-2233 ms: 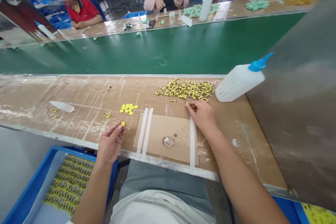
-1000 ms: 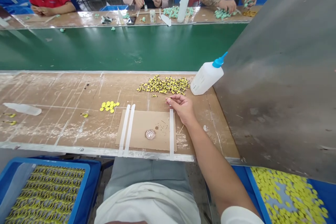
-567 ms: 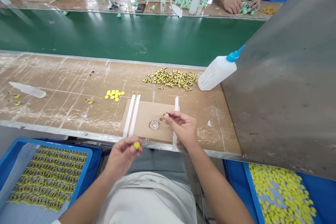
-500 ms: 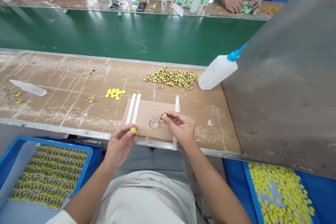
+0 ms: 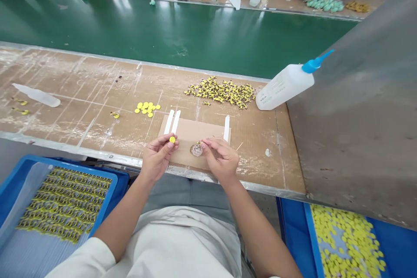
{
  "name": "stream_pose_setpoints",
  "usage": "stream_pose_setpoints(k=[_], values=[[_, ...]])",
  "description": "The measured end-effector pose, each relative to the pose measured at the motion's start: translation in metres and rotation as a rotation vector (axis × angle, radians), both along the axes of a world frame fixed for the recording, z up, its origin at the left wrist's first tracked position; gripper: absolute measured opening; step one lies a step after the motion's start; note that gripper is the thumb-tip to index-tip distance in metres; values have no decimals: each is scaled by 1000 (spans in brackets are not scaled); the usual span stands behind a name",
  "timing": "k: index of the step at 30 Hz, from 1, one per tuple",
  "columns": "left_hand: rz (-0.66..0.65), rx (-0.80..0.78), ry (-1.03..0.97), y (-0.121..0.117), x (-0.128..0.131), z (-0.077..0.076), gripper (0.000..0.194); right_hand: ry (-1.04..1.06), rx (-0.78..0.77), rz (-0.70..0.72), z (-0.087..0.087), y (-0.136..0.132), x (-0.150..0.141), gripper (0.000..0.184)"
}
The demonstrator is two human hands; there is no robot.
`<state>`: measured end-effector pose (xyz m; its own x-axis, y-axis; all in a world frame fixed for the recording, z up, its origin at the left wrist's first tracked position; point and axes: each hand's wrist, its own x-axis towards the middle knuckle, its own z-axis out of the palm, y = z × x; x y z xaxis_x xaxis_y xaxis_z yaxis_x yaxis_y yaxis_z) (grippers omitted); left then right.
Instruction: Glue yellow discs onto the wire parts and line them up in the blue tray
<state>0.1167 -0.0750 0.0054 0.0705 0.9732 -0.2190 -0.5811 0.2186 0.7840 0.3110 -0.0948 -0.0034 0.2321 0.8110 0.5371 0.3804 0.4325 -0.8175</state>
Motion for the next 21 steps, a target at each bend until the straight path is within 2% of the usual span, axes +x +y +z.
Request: stream_pose_setpoints(k=[14, 21], values=[[-44, 34, -34, -1, -3, -2, 26, -94, 1, 34, 1, 0, 0, 13], [-37, 19, -31, 0, -2, -2, 28, -54, 15, 23, 1, -2, 1, 15]])
